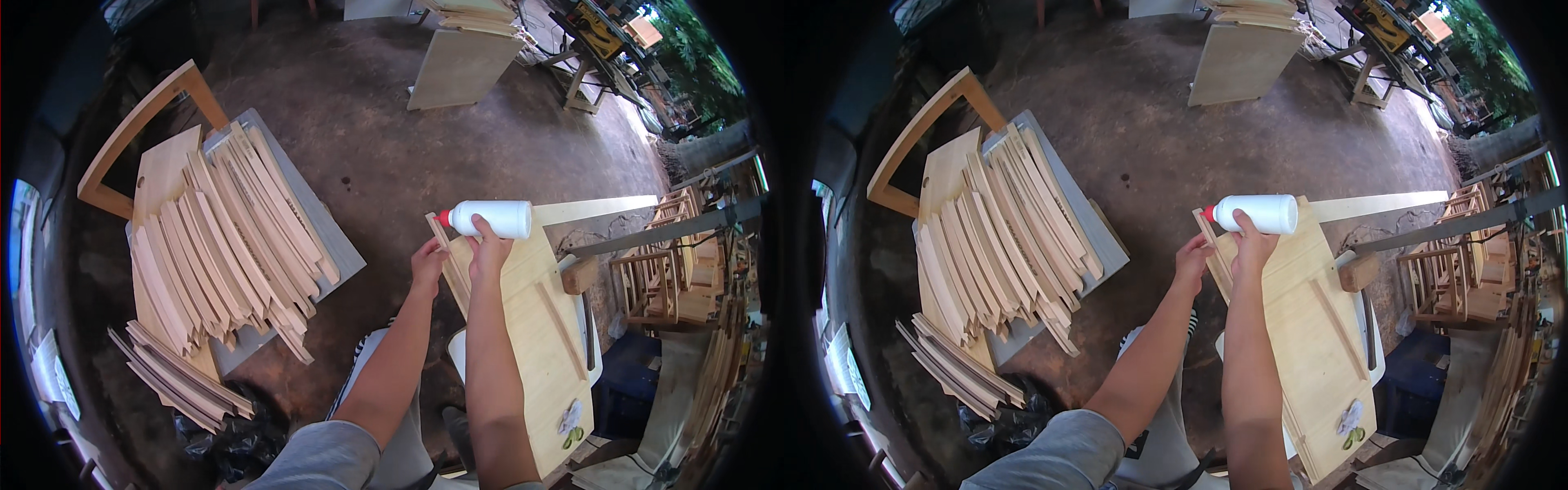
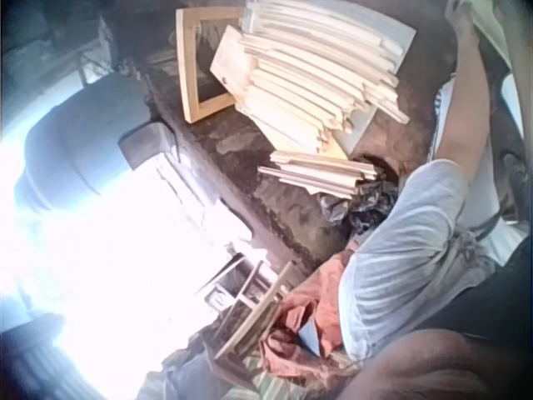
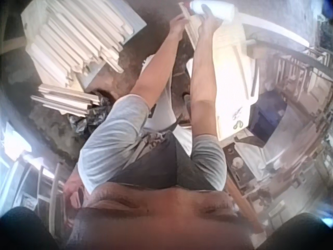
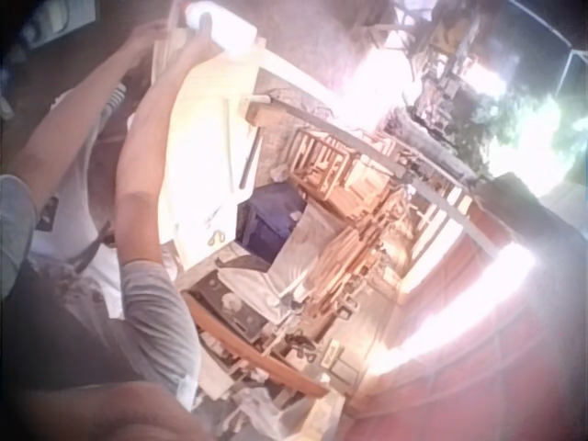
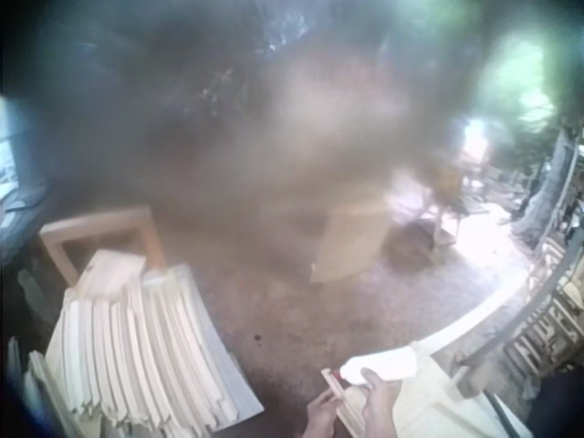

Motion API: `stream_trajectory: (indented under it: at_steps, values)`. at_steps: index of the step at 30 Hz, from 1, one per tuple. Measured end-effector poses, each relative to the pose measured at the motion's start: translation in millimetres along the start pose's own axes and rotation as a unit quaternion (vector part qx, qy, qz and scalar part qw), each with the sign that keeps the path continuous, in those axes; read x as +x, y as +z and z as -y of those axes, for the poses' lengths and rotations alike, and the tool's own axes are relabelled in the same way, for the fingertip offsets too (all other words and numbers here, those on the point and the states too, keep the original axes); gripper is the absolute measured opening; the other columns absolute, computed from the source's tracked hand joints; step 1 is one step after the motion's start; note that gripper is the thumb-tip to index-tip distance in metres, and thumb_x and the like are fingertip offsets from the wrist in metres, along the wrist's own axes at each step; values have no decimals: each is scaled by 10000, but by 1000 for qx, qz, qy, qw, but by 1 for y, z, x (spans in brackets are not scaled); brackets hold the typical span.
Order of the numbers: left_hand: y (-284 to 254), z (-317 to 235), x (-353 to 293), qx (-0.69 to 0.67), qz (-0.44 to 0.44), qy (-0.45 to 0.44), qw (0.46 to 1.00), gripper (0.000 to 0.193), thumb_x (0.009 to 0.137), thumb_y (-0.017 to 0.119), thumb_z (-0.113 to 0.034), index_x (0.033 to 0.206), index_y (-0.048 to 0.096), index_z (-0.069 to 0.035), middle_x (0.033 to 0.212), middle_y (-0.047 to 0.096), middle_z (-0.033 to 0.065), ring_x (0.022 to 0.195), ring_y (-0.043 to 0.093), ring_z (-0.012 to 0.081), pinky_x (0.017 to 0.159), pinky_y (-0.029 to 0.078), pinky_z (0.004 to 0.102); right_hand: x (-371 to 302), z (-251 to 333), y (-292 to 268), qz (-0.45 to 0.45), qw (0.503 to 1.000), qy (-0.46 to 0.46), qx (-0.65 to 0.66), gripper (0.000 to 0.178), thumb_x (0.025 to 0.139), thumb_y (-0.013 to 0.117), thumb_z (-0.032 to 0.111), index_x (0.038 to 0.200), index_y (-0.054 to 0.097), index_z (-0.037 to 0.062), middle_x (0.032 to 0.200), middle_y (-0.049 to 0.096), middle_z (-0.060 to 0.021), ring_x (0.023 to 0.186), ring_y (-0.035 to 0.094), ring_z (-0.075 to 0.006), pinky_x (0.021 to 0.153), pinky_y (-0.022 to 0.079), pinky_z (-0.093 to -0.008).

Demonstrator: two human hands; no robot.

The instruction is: Applying glue and tape to assemble components of a wooden box.

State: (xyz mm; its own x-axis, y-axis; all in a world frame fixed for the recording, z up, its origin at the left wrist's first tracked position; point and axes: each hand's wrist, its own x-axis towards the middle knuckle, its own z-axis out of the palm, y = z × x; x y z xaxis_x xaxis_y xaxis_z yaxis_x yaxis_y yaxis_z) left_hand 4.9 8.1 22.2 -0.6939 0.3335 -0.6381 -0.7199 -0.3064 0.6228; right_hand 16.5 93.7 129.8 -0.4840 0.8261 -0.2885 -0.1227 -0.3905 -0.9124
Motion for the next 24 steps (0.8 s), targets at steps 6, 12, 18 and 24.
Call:
stream_trajectory:
  at_steps: [6,12,18,24]
  values:
    - [1,-2,-1,-2,8,-6,1000,431,865,663,-23,1292,684,-77,974,709,5,640,575,73,523,396,246,0,-3,-1,2,1000,-28,-14,713,784,826,14,1402,486,123,1331,599,-106,1237,597,-305,949,547,-520]
    - [4,1,-1,8,1,-1,1000,426,867,655,-13,1286,688,-81,971,706,0,638,575,74,518,397,243,1,-6,-5,-10,1000,-18,15,795,770,807,-87,1453,445,96,1351,583,-131,1244,610,-310,974,577,-479]
    - [4,3,1,-2,-2,12,1000,421,883,645,-10,1296,687,-77,979,703,-2,668,597,79,537,411,239,0,-11,-3,30,998,-57,21,697,786,819,-45,1391,503,95,1308,609,-111,1218,624,-299,976,575,-469]
    - [7,-1,-4,3,-1,15,1000,392,912,650,-31,1301,688,-70,974,702,-5,663,588,73,526,387,235,3,-14,-3,33,997,-71,12,708,770,832,-77,1380,508,75,1300,614,-117,1201,635,-292,972,586,-455]
